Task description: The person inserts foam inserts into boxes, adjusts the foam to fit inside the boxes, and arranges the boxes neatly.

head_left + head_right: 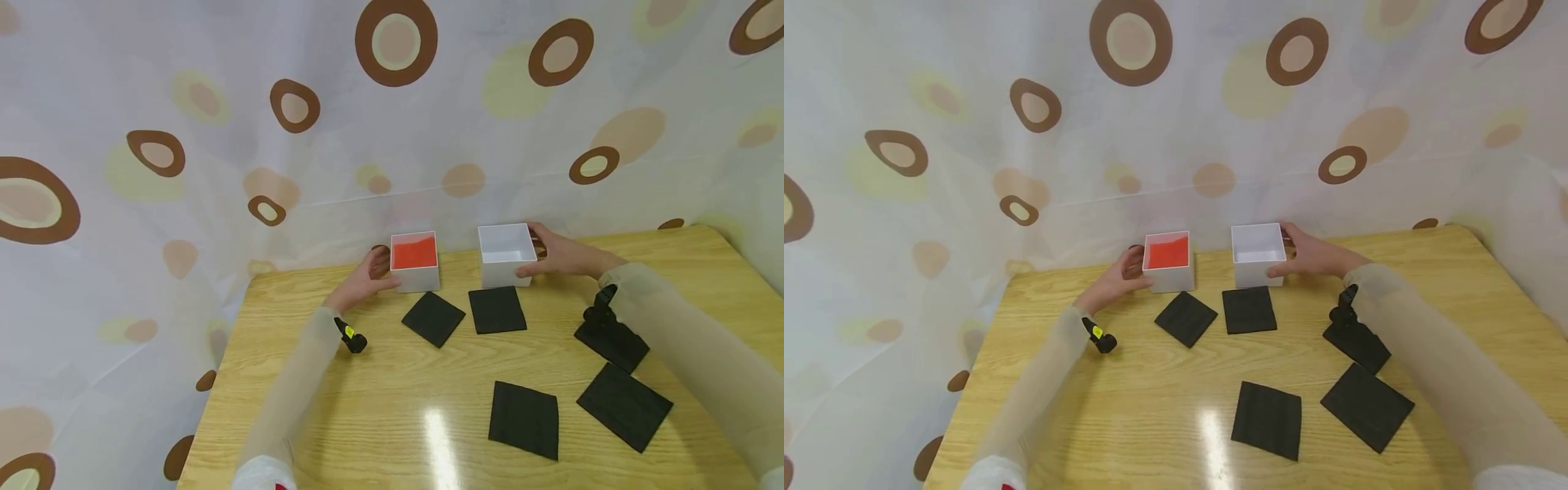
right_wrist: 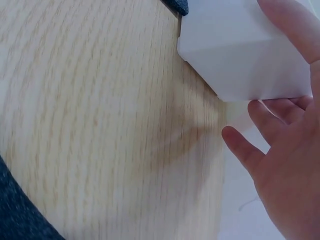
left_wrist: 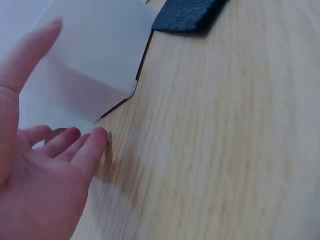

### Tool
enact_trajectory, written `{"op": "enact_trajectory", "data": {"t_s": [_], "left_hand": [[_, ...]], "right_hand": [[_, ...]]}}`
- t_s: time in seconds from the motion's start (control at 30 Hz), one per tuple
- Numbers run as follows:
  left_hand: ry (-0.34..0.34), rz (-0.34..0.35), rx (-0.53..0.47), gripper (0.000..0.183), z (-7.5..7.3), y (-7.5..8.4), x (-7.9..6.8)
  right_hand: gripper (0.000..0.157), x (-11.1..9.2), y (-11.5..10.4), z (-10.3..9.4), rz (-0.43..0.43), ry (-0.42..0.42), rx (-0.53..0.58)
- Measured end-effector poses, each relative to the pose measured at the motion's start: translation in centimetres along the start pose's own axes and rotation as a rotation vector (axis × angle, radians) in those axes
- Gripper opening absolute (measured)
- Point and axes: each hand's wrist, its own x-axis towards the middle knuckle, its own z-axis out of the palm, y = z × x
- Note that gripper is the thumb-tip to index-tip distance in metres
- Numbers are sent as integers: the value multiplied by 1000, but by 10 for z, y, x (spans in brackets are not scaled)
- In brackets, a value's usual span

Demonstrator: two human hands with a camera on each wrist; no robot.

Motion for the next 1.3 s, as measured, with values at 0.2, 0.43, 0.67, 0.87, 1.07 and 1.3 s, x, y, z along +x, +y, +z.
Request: {"op": "enact_trajectory", "data": {"t_s": [0.2,0.43,0.67,0.87,1.07,1.3], "left_hand": [[80,-44,120,81,4,1,-21],[226,-17,244,67,35,5,-51],[248,23,345,72,70,10,-72],[261,43,491,95,97,17,-82],[293,26,686,104,117,15,-81],[295,-61,833,113,128,17,-76]], "right_hand": [[103,-3,4,0,15,17,29],[102,-4,12,1,19,17,42],[103,-4,10,3,14,7,34],[102,1,13,3,14,24,41],[103,2,11,4,12,15,66],[105,4,8,3,7,17,43]]}}
